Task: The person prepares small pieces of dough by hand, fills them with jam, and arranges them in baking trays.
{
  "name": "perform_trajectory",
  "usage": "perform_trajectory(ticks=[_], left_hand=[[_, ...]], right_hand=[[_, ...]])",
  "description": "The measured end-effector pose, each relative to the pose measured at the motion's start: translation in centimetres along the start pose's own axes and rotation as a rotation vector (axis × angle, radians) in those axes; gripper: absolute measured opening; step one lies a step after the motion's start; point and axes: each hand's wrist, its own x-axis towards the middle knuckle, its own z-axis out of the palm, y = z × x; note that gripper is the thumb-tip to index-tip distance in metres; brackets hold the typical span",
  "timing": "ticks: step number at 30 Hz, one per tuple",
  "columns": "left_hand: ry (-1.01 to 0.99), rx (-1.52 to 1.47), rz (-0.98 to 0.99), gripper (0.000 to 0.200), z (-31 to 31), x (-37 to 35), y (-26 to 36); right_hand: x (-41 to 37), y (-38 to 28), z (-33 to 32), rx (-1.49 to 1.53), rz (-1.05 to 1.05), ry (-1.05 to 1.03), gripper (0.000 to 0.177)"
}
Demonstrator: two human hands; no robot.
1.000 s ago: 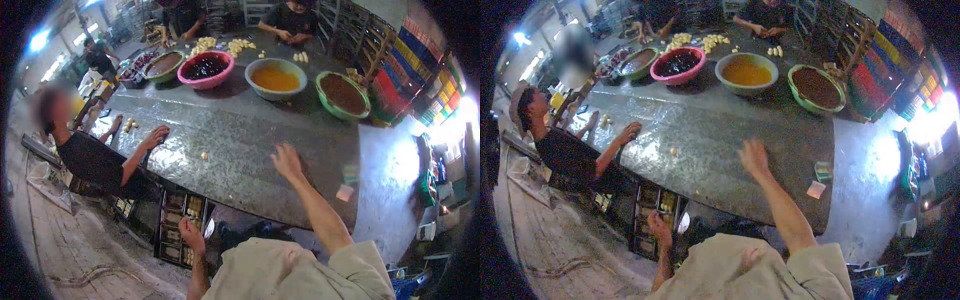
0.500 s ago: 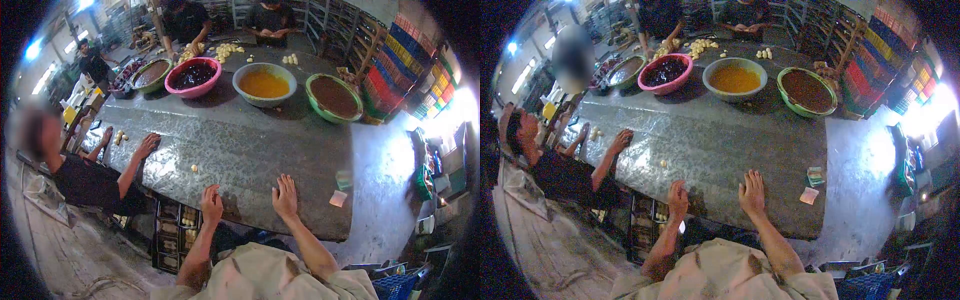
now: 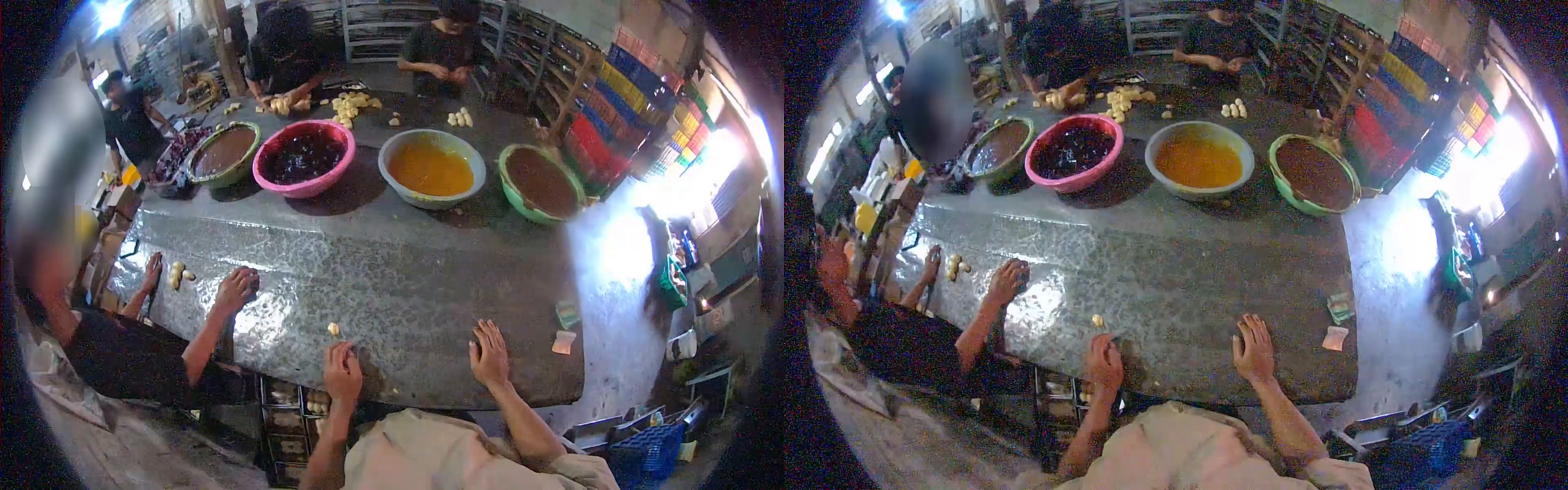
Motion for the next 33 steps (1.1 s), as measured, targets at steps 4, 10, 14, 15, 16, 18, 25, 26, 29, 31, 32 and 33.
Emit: perform_trajectory(ticks=[4,10,14,15,16,18,25,26,29,31,32,33], left_hand=[[-0.042,-0.075,-0.087,0.018,-0.4,-0.4,0.3],[-0.065,-0.134,-0.027,0.020,-1.1,0.2,0.1],[-0.122,-0.128,-0.034,0.021,-1.3,0.3,-0.4],[-0.117,-0.120,-0.054,0.021,-1.5,0.2,-0.2],[-0.133,-0.131,-0.064,0.021,-1.9,0.4,0.0],[-0.139,-0.130,-0.084,0.020,-2.1,0.6,0.0],[-0.135,-0.190,-0.046,0.022,-1.8,0.4,-0.5],[-0.131,-0.208,-0.051,0.022,-1.6,0.3,-0.7],[-0.107,-0.172,-0.021,0.023,-1.3,0.2,-0.7],[-0.108,-0.163,-0.032,0.023,-1.3,0.1,-0.7],[-0.129,-0.154,-0.039,0.023,-1.3,0.2,-0.7],[-0.109,-0.151,-0.034,0.023,-1.0,0.1,-0.9]], right_hand=[[0.2,-0.5,0.1,-0.075,-0.021,0.000,0.036],[0.4,-1.1,0.5,-0.111,0.007,-0.017,0.033],[0.5,-1.6,0.5,-0.133,0.019,-0.048,0.035],[0.4,-1.8,0.4,-0.129,0.009,-0.066,0.035],[0.4,-1.8,0.4,-0.135,0.021,-0.065,0.035],[0.6,-1.8,0.6,-0.130,0.021,-0.075,0.035],[0.6,-1.3,1.0,-0.157,0.023,-0.073,0.034],[0.5,-1.2,1.0,-0.145,0.036,-0.072,0.033],[0.4,-0.8,1.1,-0.139,0.007,-0.059,0.033],[0.3,-0.9,0.9,-0.143,-0.007,-0.060,0.033],[0.4,-1.1,0.8,-0.147,0.000,-0.062,0.032],[0.4,-1.1,0.8,-0.142,-0.019,-0.052,0.032]])
